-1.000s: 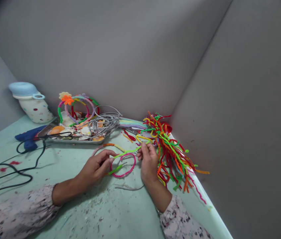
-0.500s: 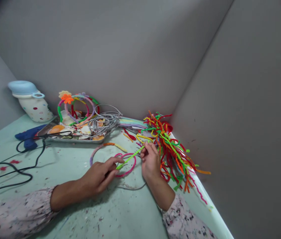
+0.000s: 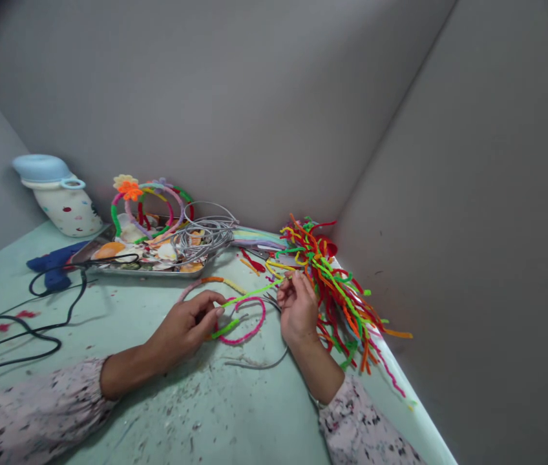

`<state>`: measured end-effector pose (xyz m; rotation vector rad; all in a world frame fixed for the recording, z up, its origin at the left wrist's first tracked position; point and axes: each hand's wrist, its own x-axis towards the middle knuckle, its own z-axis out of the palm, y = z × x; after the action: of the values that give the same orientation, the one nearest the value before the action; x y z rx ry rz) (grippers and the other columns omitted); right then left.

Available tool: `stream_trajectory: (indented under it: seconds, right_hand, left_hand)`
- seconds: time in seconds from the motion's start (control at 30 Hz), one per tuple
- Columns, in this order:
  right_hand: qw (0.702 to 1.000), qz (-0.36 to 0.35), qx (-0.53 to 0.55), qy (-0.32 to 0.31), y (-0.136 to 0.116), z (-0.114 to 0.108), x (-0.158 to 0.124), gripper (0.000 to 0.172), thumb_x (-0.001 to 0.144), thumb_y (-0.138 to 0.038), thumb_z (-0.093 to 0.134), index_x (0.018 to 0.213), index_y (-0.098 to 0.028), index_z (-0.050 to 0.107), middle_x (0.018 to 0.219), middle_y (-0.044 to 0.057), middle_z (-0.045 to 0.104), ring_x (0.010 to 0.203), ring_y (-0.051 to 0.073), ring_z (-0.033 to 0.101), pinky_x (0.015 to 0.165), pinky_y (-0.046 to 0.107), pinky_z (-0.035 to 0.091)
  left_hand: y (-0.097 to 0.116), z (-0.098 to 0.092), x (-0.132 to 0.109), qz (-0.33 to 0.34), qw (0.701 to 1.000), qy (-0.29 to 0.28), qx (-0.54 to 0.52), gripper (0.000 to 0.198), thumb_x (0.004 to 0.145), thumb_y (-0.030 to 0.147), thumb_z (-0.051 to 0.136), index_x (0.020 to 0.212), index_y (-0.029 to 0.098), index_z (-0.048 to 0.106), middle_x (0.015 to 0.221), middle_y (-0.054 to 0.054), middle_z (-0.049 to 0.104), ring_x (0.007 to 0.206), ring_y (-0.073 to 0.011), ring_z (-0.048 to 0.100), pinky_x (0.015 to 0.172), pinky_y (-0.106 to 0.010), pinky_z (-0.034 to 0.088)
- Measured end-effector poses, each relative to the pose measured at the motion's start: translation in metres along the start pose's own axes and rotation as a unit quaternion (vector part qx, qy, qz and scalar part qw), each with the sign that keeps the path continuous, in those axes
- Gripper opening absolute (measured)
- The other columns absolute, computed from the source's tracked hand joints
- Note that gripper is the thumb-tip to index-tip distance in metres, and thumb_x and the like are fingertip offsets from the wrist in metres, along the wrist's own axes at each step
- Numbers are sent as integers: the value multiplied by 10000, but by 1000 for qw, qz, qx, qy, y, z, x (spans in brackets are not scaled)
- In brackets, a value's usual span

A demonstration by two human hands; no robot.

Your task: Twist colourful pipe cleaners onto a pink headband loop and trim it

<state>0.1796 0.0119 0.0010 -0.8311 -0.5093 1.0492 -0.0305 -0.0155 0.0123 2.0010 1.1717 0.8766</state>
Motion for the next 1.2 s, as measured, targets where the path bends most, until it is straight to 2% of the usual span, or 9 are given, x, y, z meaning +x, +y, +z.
stream_trajectory:
  seconds: [0.13, 0.27, 0.43, 0.6, 0.67, 0.83, 1.0, 1.1, 1.2]
  right_hand:
    - [1000, -4, -8, -5, -1, 0, 0, 183, 692, -319, 720, 762, -185, 617, 599, -54, 544, 498, 68, 491, 427, 178, 373]
    - [1000, -4, -21, -3, -4, 1, 0, 140, 693, -292, 692, 736, -180, 620, 568, -54, 531, 470, 63, 468, 403, 170, 339]
    - [999, 1, -48, 8, -4, -1, 3, 106, 691, -277, 647, 699, -180, 607, 541, -54, 517, 429, 63, 427, 362, 179, 267]
    - [998, 0, -66, 1, -4, -1, 3, 98, 687, -265, 630, 669, -171, 608, 541, -50, 520, 419, 51, 402, 350, 172, 231]
    - [998, 2, -66, 3, -4, 0, 2, 102, 691, -266, 639, 666, -171, 611, 540, -51, 521, 421, 48, 400, 352, 168, 240]
    - [999, 13, -37, -38, -2, 3, 0, 187, 709, -362, 698, 771, -192, 654, 583, -44, 557, 467, 74, 465, 396, 182, 339]
    - [983, 79, -69, -151, 0, 6, -13, 380, 755, -481, 674, 999, -190, 672, 698, -15, 606, 487, 79, 484, 388, 182, 342]
    - [961, 105, -118, -229, 1, 5, -22, 383, 760, -463, 683, 1028, -189, 673, 681, -6, 617, 482, 89, 497, 405, 190, 362]
    - [947, 92, -162, -263, 5, 3, -26, 308, 766, -402, 702, 983, -183, 687, 640, -9, 621, 506, 100, 524, 446, 197, 398]
  left_hand:
    - [-1, 0, -1, 3, 1000, 8, 5, 230, 916, 311, 428, 1012, 184, 595, 577, 47, 519, 532, -118, 460, 564, -234, 328]
    - [-2, 0, -5, 26, 1000, -4, -1, 244, 919, 291, 420, 1086, 183, 562, 567, 59, 452, 523, -115, 422, 543, -229, 300]
    - [4, 2, -13, 116, 991, -62, -12, 239, 906, 223, 421, 1122, 184, 517, 542, 74, 386, 475, -102, 362, 520, -235, 243]
    - [15, 3, -21, 161, 978, -128, 14, 256, 905, 184, 392, 1138, 183, 498, 526, 70, 389, 455, -112, 363, 518, -254, 238]
    - [17, 4, -24, 168, 976, -136, 18, 258, 905, 185, 398, 1140, 183, 504, 530, 69, 388, 461, -112, 359, 528, -257, 244]
    - [13, 8, -24, 92, 988, -91, -89, 242, 948, 275, 393, 1154, 179, 475, 567, 68, 366, 508, -110, 365, 535, -244, 266]
    - [7, 11, -16, -9, 972, -29, -232, 293, 945, 374, 436, 1157, 173, 459, 606, 69, 366, 564, -100, 428, 564, -220, 343]
    - [7, 11, -12, -28, 962, -14, -271, 291, 933, 377, 470, 1141, 174, 468, 605, 71, 361, 564, -93, 403, 548, -210, 333]
    - [7, 10, -10, -42, 954, -24, -295, 294, 925, 379, 486, 1135, 174, 461, 598, 68, 412, 556, -88, 403, 527, -200, 318]
